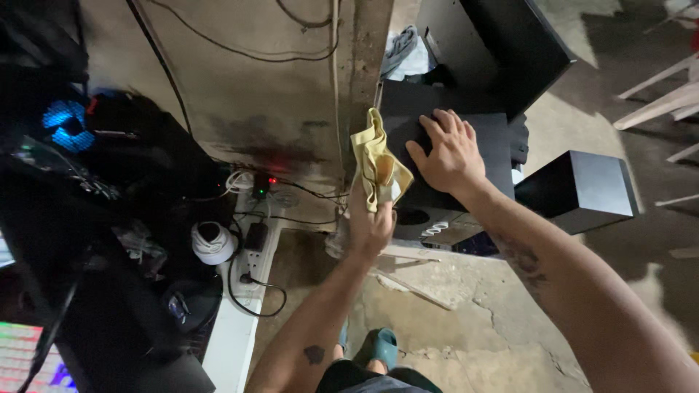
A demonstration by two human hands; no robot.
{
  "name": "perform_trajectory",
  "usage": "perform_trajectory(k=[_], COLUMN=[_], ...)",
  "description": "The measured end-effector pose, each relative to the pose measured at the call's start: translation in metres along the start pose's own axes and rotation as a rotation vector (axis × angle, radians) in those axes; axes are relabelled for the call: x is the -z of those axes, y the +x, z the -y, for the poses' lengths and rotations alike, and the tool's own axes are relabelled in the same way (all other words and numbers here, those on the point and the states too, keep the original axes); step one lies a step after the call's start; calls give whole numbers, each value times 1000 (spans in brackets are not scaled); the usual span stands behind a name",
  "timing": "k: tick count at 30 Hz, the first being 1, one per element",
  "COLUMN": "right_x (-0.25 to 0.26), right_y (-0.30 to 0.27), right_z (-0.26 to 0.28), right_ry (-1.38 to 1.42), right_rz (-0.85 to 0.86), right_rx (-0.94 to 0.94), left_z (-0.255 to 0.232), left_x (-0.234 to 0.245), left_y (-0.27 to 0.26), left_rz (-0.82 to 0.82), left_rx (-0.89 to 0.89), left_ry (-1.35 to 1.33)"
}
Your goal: The person wipes a subwoofer, a speaker, and a computer monitor with a cloth, then picks up and wipes a keyboard.
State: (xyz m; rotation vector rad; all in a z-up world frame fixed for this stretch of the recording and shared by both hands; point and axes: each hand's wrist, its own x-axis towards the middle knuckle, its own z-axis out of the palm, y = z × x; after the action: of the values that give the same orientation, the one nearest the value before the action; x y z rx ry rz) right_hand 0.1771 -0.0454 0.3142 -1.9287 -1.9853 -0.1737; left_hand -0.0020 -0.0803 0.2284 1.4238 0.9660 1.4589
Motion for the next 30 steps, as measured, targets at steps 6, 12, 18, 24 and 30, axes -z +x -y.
perform_trajectory(k=[6, 12, 18, 24, 30], right_x=[-1, -7, -6, -12, -10], right_y=[1, 0, -1, 3, 1], right_z=[-3, -6, -5, -5, -5], right_ry=[2, 28, 20, 40, 55], right_rz=[21, -8, -18, -35, -21], right_rx=[19, 24, 37, 19, 8], left_z=[13, 41, 15, 52, 15], left_x=[3, 4, 1, 18, 13], left_y=[5, 10, 2, 19, 16], left_rz=[-1, -18, -9, -51, -43], left_rx=[-182, 61, -98, -95, 108], left_ry=[186, 349, 177, 451, 390])
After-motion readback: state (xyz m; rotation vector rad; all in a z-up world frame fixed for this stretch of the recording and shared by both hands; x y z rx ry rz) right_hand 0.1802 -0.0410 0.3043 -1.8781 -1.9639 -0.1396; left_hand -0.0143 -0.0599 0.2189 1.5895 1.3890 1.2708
